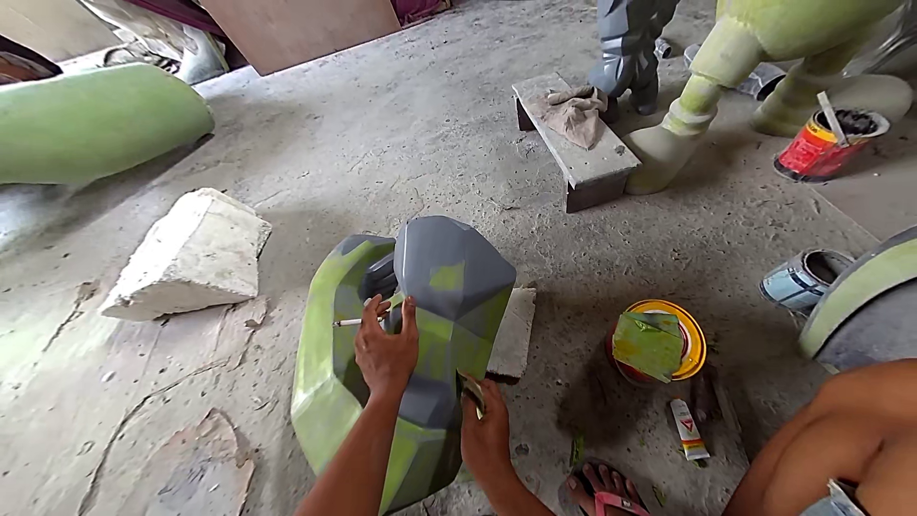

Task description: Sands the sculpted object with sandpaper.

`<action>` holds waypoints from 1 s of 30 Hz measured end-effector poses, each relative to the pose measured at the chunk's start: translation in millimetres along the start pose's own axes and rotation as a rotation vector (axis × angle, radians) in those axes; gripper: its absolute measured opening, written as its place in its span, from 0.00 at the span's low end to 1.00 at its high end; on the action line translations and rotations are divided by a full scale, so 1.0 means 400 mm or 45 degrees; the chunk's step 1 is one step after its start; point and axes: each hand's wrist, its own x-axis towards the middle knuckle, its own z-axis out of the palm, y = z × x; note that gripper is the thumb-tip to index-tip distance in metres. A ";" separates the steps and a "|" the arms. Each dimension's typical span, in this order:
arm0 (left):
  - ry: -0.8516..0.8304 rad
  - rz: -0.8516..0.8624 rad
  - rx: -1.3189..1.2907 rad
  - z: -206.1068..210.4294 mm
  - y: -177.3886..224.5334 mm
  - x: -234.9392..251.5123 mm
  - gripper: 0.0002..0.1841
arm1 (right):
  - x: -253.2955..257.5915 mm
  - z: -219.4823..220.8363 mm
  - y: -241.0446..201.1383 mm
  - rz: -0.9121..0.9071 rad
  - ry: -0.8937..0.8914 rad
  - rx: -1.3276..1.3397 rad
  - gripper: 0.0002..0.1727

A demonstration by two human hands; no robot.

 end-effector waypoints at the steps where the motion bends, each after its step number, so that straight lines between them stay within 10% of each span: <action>1: 0.000 0.003 0.001 0.001 -0.001 -0.001 0.38 | -0.012 -0.002 0.000 -0.023 -0.011 0.013 0.19; 30: -0.008 0.004 -0.025 -0.005 -0.002 -0.002 0.37 | -0.078 -0.060 0.079 -0.184 -0.104 -0.380 0.18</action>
